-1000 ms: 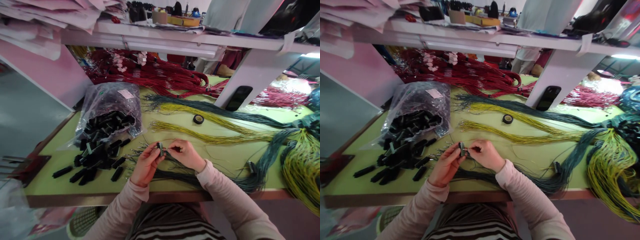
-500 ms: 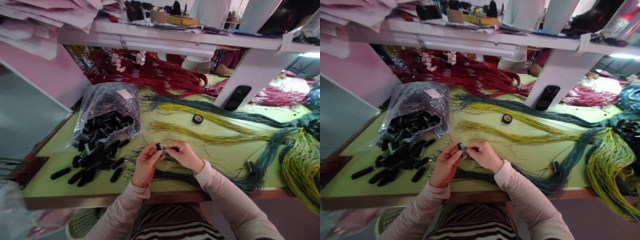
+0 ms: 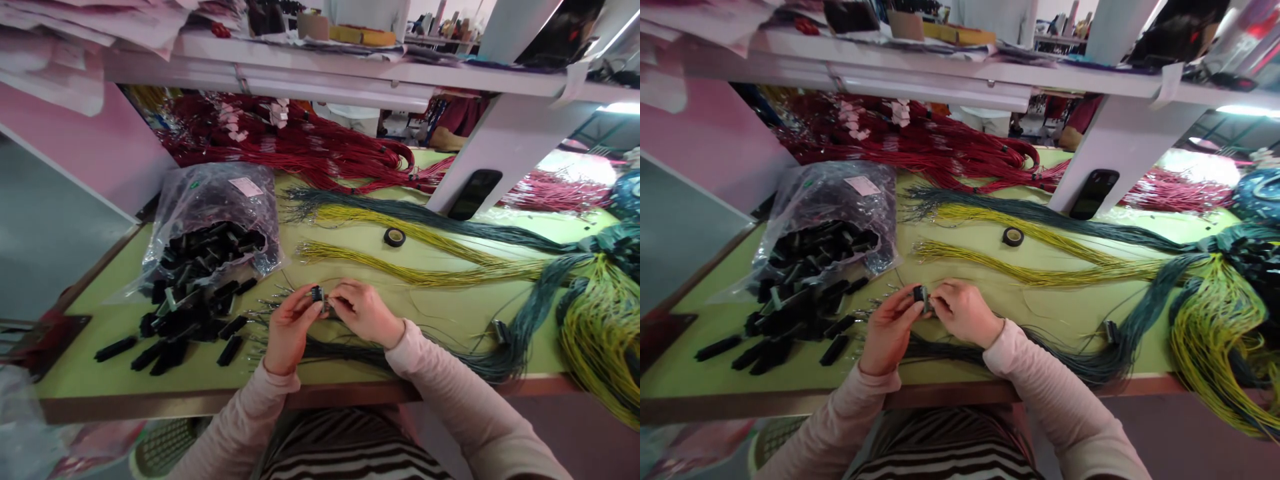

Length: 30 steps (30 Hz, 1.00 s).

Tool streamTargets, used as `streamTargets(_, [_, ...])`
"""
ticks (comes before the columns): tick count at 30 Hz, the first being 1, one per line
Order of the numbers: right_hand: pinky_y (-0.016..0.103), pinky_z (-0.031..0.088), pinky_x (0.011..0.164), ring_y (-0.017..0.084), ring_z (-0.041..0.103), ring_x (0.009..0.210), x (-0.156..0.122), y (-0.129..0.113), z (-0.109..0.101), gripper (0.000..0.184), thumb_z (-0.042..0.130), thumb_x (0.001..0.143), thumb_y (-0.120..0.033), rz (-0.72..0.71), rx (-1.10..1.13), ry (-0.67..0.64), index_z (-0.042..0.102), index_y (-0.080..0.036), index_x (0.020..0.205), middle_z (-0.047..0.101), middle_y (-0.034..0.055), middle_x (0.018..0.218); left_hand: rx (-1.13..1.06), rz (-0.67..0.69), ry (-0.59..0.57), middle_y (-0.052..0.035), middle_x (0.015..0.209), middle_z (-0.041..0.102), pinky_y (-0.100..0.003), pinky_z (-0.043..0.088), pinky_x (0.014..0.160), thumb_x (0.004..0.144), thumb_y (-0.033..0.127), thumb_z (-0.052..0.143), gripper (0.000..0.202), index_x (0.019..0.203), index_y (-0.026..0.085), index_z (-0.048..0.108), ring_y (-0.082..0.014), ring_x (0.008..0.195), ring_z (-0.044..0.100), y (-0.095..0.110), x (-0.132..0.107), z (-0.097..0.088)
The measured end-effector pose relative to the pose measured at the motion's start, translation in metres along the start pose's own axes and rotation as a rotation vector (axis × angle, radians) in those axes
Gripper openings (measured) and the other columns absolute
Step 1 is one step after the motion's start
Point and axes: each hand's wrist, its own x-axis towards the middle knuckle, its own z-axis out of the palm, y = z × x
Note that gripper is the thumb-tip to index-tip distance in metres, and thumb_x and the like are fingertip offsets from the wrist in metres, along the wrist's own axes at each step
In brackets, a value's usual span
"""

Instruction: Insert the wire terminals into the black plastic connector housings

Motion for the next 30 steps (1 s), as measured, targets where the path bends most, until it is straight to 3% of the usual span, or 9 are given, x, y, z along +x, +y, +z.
streamTargets(6, [0.020,0.042,0.059,0.010,0.052,0.062,-0.0007,-0.0006,0.0029,0.016,0.051,0.086,-0.017,0.082,0.107,0.035,0.060,-0.016,0.072,0.056,0.0012,0.067,-0.126,-0.047,0.005,-0.0005,0.080,0.072,-0.021,0.056,0.060,0.062,0.019,0.077,0.033,0.093,0.022,0.068,-0.0115,0.068,0.066,-0.0034,0.0029,0.0020])
streamTargets(11, [0.022,0.046,0.066,0.012,0.058,0.070,-0.0055,0.0000,-0.0001,0.015,0.051,0.087,-0.019,0.023,0.043,0.042,0.065,-0.017,0.081,0.064,0.0045,0.078,-0.163,-0.086,-0.001,-0.0005,0.080,0.073,-0.020,0.056,0.059,0.060,0.018,0.078,0.033,0.091,0.022,0.069,-0.0108,0.066,0.066,-0.0011,0.0040,0.0015])
streamTargets(22, [0.026,0.045,0.070,0.016,0.055,0.072,-0.0025,-0.0053,0.0063,0.023,0.042,0.089,-0.018,-0.066,-0.191,-0.040,0.060,-0.015,0.075,0.060,0.0072,0.074,-0.004,0.072,0.010,-0.0027,0.084,0.072,-0.028,0.057,0.064,0.063,0.019,0.076,0.036,0.097,0.021,0.067,-0.0154,0.073,0.066,-0.0040,-0.0001,-0.0011])
streamTargets(30, [0.021,0.045,0.065,0.012,0.058,0.068,-0.0036,-0.0039,-0.0010,0.016,0.049,0.087,-0.019,0.034,0.050,-0.022,0.062,-0.017,0.078,0.063,0.0034,0.075,-0.080,-0.002,-0.024,-0.0018,0.077,0.072,-0.023,0.057,0.056,0.061,0.020,0.077,0.033,0.093,0.021,0.068,-0.0130,0.065,0.066,0.0011,0.0004,0.0012])
